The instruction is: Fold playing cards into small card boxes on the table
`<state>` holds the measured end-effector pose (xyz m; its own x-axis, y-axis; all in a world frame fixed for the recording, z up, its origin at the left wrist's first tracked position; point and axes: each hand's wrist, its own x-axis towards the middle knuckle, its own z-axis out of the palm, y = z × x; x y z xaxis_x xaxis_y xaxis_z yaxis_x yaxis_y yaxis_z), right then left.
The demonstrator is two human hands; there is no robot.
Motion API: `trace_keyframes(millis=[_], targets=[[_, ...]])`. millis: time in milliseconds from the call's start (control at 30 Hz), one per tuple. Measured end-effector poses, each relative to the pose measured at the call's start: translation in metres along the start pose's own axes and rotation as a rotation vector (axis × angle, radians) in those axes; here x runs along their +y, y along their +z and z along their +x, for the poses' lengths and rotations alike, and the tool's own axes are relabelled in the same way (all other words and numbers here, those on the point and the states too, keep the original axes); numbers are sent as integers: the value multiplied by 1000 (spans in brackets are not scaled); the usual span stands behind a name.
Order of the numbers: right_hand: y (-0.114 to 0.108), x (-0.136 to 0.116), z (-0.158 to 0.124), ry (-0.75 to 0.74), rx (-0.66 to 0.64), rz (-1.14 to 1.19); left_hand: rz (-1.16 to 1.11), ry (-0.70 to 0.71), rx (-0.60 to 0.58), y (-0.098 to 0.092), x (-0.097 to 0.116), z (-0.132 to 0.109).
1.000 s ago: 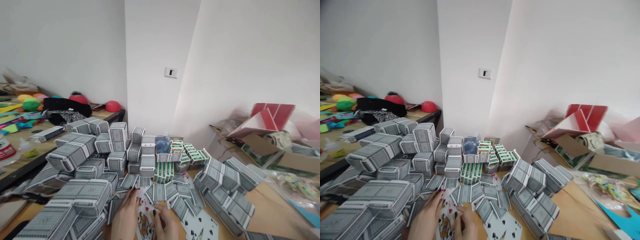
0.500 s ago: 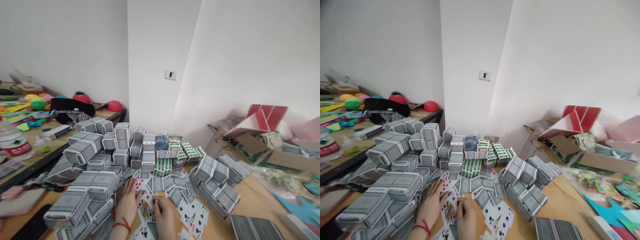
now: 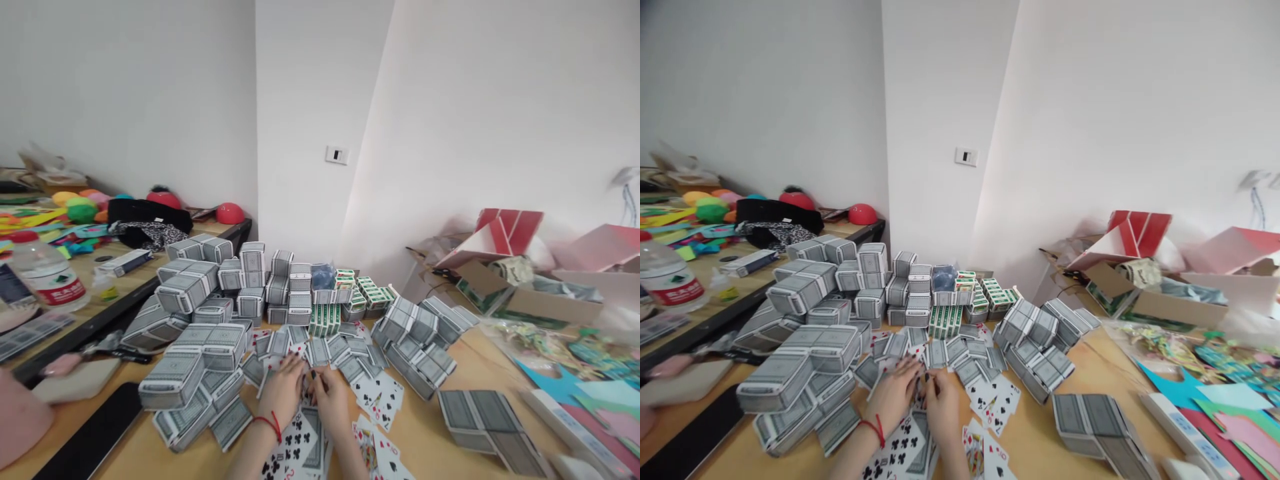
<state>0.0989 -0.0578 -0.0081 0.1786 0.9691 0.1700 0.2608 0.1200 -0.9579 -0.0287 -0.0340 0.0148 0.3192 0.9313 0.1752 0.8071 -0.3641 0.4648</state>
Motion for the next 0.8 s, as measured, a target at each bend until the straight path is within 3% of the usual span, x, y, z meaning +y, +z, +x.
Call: trace_keyframes(millis=[67,200,400,567,700,800], targets=[[0,0,0,-17,16,-4,-71,38,31,0,-1,-3],[0,3,0,-12,20,-22,-18,-65,207,3,-16,-2],[0,8,1,-25,34,-30,-61,-51,196,9,-29,1],[-1,8,-2,12,53,-1,-251,-53,302,6,-21,-3],[-8,5,-4,-33,112,-42,-521,-132,412,1,-16,-4],[-16,-5,-9,-130,-83,-205,-722,-262,458,-4,-16,-2]])
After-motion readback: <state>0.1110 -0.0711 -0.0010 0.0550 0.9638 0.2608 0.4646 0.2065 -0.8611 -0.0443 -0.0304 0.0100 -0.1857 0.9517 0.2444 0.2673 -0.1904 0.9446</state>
